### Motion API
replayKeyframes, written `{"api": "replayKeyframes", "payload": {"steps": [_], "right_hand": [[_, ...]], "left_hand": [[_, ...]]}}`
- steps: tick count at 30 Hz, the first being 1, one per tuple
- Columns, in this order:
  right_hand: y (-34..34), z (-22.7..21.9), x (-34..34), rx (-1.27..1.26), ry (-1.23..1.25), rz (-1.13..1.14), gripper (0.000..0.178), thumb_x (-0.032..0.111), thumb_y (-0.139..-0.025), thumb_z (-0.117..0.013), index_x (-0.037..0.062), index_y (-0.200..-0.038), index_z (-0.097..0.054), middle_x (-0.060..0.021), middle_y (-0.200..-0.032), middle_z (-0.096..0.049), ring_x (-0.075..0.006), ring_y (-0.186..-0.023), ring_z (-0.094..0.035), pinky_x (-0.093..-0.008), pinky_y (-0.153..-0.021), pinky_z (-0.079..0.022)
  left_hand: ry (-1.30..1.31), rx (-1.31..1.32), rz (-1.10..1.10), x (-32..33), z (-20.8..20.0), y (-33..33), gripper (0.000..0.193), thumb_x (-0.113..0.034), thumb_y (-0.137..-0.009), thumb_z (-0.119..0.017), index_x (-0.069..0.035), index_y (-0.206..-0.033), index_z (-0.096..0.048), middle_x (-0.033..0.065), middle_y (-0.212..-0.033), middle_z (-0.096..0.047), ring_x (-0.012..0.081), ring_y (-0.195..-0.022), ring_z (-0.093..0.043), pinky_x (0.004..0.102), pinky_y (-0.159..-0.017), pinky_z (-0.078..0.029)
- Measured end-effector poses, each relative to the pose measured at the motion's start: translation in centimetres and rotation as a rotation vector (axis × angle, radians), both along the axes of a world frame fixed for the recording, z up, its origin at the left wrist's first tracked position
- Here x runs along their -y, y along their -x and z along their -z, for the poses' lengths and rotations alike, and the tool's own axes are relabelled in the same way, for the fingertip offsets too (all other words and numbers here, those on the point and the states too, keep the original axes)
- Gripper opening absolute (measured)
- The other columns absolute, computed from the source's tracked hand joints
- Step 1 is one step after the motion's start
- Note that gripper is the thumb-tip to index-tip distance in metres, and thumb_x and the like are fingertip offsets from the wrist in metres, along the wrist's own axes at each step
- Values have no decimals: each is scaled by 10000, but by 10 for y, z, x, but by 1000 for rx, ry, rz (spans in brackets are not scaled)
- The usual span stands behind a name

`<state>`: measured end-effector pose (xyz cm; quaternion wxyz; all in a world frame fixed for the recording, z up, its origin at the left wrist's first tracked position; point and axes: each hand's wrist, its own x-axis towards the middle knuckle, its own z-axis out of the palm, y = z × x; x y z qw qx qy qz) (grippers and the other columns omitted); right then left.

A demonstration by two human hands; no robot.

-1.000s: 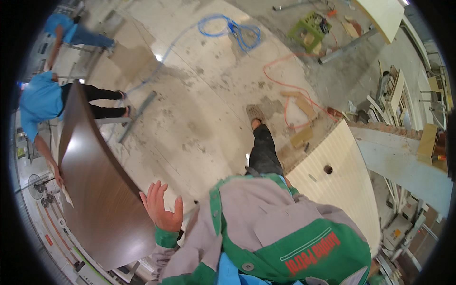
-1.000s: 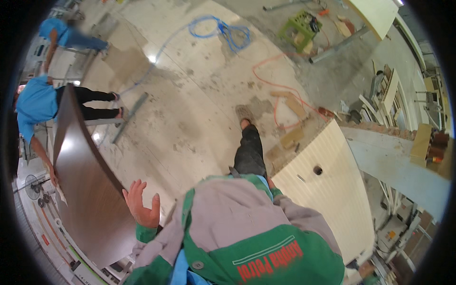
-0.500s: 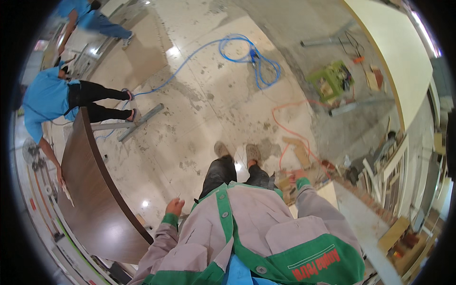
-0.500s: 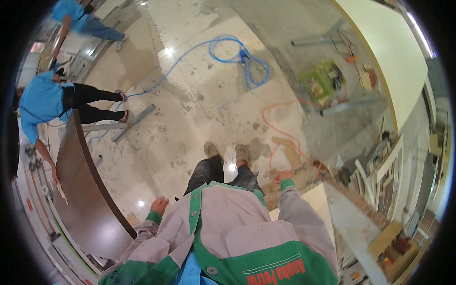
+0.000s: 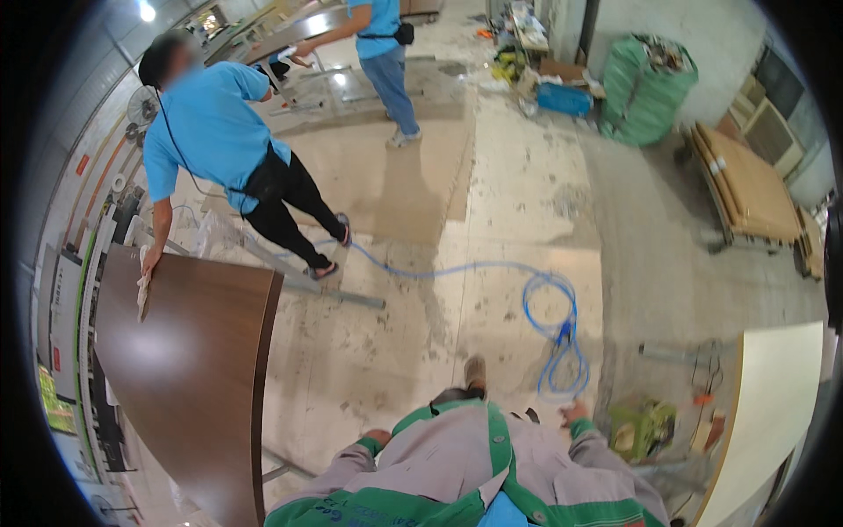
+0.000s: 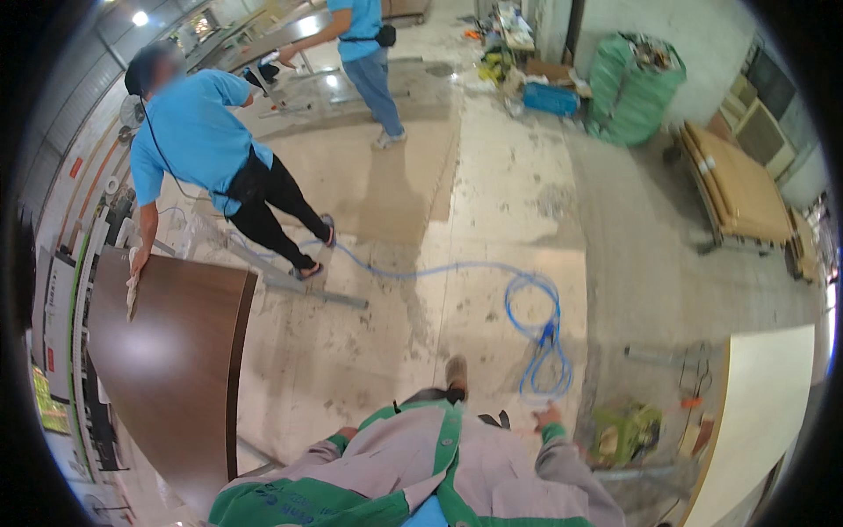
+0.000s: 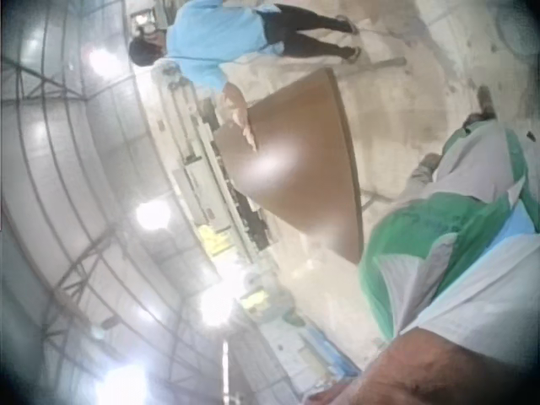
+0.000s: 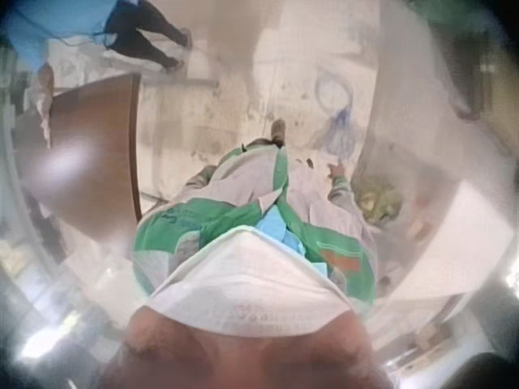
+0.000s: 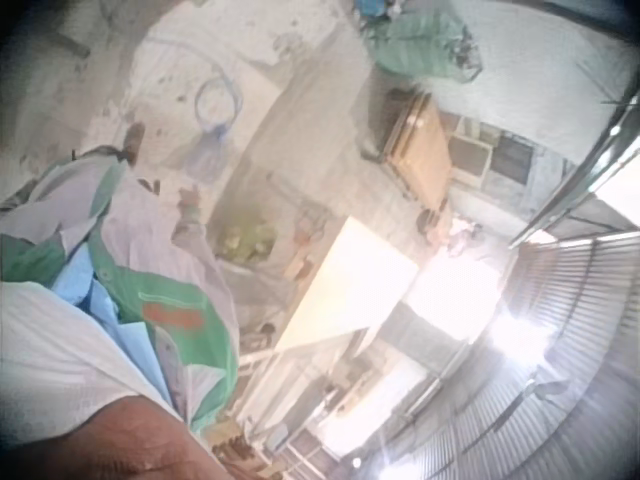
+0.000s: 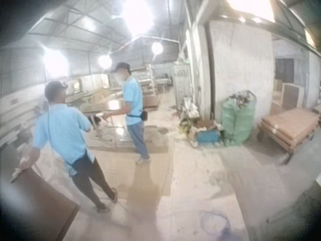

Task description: The person walks through a workshop and uses a tape measure to measure the length of a large white board placed on a workbench. The person holds the tape measure with both hands and extends it along the board's surface.

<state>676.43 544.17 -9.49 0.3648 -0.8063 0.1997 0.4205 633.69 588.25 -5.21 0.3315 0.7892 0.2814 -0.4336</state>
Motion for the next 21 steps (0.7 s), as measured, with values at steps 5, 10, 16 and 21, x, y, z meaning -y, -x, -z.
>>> {"api": "replayKeyframes", "payload": {"steps": [5, 10, 16, 21], "right_hand": [[-48, -11, -74, 29, 150, -455, 679, 503, -950, -688, 123, -1493, -541, -231, -1269, -711, -332, -1163, -706, -496, -938, -573], [-155, 5, -113, -69, 214, -523, 591, 553, -973, -631, 92, -1342, -620, -212, -1160, -733, -315, -1081, -725, -483, -884, -577], [-330, 19, -139, -72, 236, -499, 600, 613, -1000, -563, 55, -1161, -715, -189, -1029, -759, -294, -983, -748, -468, -819, -581], [-502, -20, -156, 26, 172, -350, 701, 663, -1023, -507, 24, -1010, -794, -170, -921, -781, -276, -902, -767, -455, -765, -584]], "left_hand": [[-195, 132, -506, -143, -24, -253, 701, -569, -973, -623, -46, -1441, -655, 200, -1468, -654, 383, -1372, -600, 462, -1166, -457], [-232, 391, -466, -213, -33, -488, 671, -539, -982, -618, -67, -1459, -632, 219, -1475, -637, 378, -1381, -589, 460, -1181, -449], [-106, 406, -252, -179, 12, -661, 736, -607, -967, -609, -57, -1456, -634, 232, -1431, -664, 397, -1364, -599, 465, -1164, -460], [-85, 90, -49, -199, 13, -747, 617, -545, -900, -644, -73, -1278, -765, 201, -1390, -696, 387, -1329, -625, 472, -1136, -483]]}}
